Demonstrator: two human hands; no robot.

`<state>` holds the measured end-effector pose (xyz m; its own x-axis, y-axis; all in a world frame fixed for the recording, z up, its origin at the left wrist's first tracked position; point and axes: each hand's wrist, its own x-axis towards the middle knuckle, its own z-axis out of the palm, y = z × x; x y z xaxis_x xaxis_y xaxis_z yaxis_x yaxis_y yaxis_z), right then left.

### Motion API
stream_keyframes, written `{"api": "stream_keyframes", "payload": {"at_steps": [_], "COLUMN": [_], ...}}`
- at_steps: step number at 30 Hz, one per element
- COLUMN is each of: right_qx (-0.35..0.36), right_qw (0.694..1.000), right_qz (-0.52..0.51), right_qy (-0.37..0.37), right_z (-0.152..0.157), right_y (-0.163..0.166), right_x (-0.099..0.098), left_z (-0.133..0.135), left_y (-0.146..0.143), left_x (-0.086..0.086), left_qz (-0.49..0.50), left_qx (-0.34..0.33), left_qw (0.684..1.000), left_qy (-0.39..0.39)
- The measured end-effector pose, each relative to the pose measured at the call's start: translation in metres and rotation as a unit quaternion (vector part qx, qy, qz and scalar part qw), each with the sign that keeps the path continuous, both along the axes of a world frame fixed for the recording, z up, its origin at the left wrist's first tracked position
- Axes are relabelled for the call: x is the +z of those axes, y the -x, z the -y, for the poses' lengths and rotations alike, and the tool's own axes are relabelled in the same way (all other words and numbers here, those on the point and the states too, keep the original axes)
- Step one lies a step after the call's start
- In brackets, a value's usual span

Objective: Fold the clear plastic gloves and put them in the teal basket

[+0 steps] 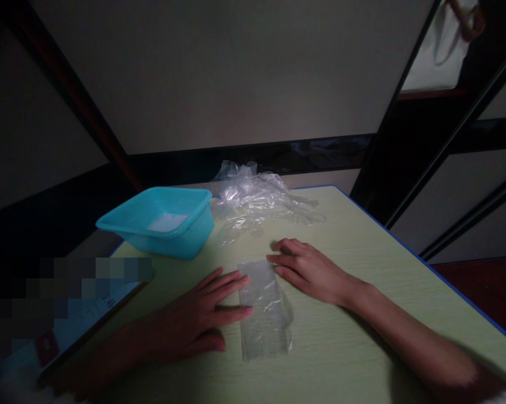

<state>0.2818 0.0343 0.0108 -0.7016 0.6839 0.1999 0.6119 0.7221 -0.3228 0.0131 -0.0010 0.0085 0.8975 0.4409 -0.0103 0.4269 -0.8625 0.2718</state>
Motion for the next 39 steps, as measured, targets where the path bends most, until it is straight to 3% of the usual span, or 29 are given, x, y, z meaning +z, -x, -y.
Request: {"api": "stream_keyframes", "payload": {"at_steps": [6, 12, 19, 32, 36, 39], "right_qx": [-0.089, -0.158, -0.162, -0.1, -0.09, -0.081], "right_qw": [0.989, 0.98, 0.977, 0.974, 0.958, 0.927], "right_qz": [-0.115, -0.102, -0.103, -0.163, -0.219, -0.283], "right_qy": [0.04, 0.073, 0.089, 0.118, 0.161, 0.233], "right_z": [-0.006, -0.015, -0.018, -0.014, -0.012, -0.012], "right_y": [0.014, 0.021, 0.021, 0.022, 0.024, 0.025], "right_x": [-0.004, -0.009, -0.013, -0.008, -0.004, -0.007], "left_z": [0.001, 0.0, 0.001, 0.001, 0.0, 0.0], "left_y": [-0.002, -0.001, -0.001, -0.001, -0.001, 0.0], "left_x": [0.001, -0.001, 0.0, 0.0, -0.001, -0.003], "left_qz": [-0.012, -0.013, -0.016, 0.006, 0.004, 0.006], "left_qx": [0.0, 0.0, 0.003, 0.003, 0.0, 0.0], "left_qw": [1.0, 1.0, 1.0, 1.0, 1.0, 1.0], "left_qy": [0.004, -0.002, -0.003, 0.006, 0.001, -0.003]}}
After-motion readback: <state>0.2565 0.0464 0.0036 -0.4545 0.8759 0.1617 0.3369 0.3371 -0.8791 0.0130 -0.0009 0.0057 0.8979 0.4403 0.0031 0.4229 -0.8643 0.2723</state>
